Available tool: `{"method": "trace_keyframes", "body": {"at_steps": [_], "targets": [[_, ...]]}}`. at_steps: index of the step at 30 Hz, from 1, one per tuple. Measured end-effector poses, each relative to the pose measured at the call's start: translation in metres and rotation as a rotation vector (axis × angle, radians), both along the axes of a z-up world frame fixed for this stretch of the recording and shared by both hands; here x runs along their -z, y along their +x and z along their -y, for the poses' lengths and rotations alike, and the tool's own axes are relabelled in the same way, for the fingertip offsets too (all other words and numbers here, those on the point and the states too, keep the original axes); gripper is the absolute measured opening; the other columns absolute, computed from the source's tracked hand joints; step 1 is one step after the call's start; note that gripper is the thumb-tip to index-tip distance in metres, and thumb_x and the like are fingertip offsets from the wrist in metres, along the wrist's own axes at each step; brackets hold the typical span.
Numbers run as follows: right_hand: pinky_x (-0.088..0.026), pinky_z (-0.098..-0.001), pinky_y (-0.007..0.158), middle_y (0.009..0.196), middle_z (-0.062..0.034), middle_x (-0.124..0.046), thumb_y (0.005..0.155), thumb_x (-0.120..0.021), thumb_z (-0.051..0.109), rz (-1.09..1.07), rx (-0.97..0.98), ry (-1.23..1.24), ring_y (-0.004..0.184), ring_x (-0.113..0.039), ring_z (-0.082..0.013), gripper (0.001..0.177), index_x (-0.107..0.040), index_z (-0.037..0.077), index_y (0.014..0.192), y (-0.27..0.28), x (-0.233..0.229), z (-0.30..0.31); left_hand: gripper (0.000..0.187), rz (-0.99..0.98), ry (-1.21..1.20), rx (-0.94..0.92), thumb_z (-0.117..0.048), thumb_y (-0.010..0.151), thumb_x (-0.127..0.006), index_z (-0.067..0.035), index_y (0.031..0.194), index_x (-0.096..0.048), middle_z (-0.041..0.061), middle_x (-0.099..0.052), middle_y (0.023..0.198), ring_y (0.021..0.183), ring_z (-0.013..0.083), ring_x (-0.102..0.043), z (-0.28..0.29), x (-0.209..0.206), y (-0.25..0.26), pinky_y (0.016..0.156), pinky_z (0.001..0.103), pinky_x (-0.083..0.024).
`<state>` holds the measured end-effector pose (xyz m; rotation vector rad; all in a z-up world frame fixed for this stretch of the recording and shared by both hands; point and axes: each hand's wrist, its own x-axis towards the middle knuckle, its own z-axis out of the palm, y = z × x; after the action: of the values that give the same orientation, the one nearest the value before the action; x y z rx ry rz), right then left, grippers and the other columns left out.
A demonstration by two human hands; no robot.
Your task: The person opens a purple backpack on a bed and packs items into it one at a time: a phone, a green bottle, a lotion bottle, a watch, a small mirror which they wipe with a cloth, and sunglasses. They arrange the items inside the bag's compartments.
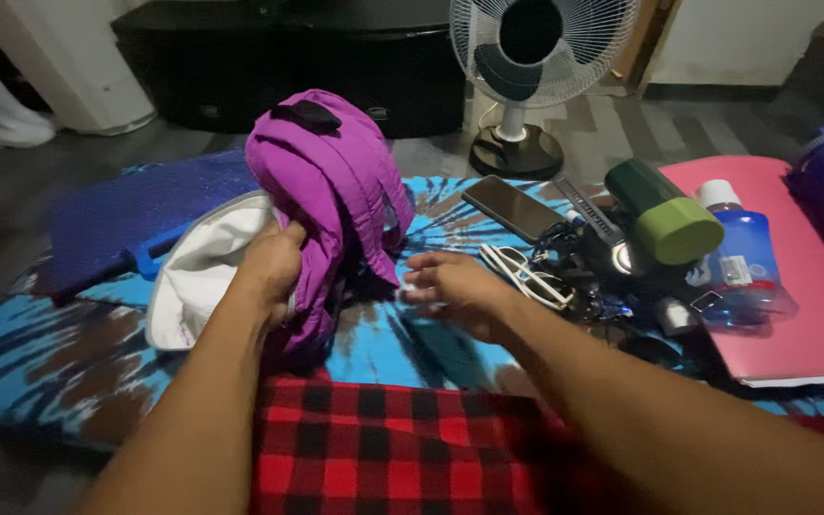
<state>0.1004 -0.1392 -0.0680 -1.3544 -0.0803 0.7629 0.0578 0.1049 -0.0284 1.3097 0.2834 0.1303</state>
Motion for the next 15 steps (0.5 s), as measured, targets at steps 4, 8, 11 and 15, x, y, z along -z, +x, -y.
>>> {"method": "trace_keyframes", "body": {"at_steps": [4,8,11,15], "targets": [[-0.052,-0.0386,0.081,0.114,-0.0045,-0.066,0.096,-0.061,0.008,-0.066,-0.01,-0.131,0.095,-0.065,-0.019,0.059,-0.04,0.022,0.15,-0.009,0.015,-0.049,0.041,0.032,0.086,-0.017,-0.023,0.097,-0.052,-0.003,0.131,-0.064,0.014,-0.073,0.116,0.098,0.0268,-0.071,0.001,-0.002,0.001,0.086,0.04,-0.057],[-0.054,-0.0503,0.081,0.087,-0.0038,-0.05,0.095,-0.061,-0.001,-0.048,-0.327,0.377,0.079,-0.045,-0.023,0.072,-0.052,0.034,0.157,-0.013,0.033,-0.097,0.043,0.073,0.691,-0.096,-0.036,0.101,-0.052,-0.001,0.119,-0.07,0.019,-0.075,0.105,0.094,0.029,-0.071,0.005,-0.017,0.011,0.083,0.043,-0.053],[-0.058,-0.044,0.098,0.121,-0.0135,-0.075,0.092,-0.06,0.014,-0.259,-0.311,0.719,0.109,-0.071,-0.0276,0.04,-0.063,0.005,0.131,0.002,0.028,-0.127,0.05,0.221,0.925,-0.089,-0.047,0.1,-0.05,-0.003,0.113,-0.07,0.02,-0.077,0.101,0.095,0.0306,-0.074,0.014,-0.032,0.017,0.084,0.044,-0.054],[-0.056,-0.0414,0.095,0.121,-0.012,-0.074,0.101,-0.053,0.041,-0.253,-0.207,0.515,0.106,-0.07,-0.0246,0.042,-0.068,0.007,0.122,0.002,0.034,-0.073,0.064,0.17,1.193,0.142,-0.058,0.104,-0.039,-0.005,0.117,-0.074,0.027,-0.072,0.113,0.109,0.0427,-0.069,0.063,-0.019,0.017,0.097,0.053,-0.052]]}}
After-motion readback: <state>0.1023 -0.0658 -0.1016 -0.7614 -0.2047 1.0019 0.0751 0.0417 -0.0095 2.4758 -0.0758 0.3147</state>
